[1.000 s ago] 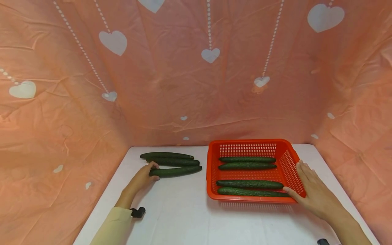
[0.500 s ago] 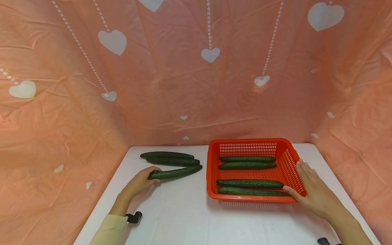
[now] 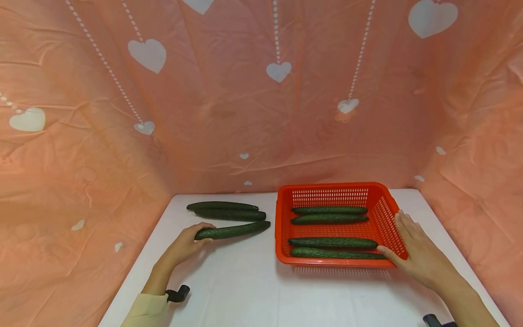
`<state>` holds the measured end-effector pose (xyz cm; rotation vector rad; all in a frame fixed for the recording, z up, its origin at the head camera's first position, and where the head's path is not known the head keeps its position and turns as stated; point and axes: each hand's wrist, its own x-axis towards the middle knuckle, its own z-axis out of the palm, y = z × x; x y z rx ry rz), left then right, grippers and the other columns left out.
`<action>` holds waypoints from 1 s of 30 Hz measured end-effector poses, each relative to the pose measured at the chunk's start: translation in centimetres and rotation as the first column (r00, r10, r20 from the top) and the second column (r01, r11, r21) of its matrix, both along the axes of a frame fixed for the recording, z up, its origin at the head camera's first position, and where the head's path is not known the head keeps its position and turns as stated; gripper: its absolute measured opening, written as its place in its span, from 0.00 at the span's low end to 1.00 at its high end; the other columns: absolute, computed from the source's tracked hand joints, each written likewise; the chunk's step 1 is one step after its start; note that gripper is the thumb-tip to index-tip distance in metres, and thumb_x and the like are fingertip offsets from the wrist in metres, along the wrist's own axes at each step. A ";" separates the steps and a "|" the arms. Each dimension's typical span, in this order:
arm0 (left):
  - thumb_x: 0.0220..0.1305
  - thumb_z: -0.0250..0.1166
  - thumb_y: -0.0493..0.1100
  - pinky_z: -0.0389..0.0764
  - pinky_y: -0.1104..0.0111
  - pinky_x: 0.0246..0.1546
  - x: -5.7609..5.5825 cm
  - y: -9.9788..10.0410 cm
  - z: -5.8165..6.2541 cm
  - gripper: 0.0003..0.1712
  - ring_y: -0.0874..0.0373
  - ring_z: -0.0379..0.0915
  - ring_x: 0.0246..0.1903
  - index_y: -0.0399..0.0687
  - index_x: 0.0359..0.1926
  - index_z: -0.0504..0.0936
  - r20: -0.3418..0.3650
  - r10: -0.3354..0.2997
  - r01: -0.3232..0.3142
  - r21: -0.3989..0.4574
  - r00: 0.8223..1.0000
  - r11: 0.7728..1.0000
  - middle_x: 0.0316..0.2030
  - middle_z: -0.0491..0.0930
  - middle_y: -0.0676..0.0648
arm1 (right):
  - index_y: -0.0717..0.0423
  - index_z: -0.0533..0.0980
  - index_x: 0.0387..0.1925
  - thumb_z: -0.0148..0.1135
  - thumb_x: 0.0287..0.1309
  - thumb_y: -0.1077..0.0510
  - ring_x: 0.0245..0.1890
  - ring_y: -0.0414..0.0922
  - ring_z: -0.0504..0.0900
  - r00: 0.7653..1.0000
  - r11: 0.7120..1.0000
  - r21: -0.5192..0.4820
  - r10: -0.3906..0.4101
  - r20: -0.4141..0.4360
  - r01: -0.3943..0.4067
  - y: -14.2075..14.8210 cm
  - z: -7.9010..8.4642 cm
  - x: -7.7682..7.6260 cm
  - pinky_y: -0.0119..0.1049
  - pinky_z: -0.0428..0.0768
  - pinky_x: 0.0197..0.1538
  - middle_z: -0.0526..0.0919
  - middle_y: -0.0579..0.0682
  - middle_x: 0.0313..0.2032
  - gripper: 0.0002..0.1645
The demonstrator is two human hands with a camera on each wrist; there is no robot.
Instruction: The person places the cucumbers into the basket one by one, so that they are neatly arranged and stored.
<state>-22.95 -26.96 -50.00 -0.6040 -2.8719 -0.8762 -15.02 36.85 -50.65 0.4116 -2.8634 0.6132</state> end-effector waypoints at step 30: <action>0.67 0.77 0.41 0.80 0.44 0.64 2.0 2.2 6.3 0.25 0.44 0.79 0.65 0.52 0.64 0.84 -0.096 -0.103 0.114 0.115 0.990 0.987 0.61 0.85 0.47 | 0.67 0.37 0.84 0.65 0.73 0.41 0.86 0.57 0.30 0.999 1.000 0.020 0.020 -0.037 -0.020 0.1 0.1 -0.3 0.25 0.19 0.76 0.39 0.71 0.84 0.63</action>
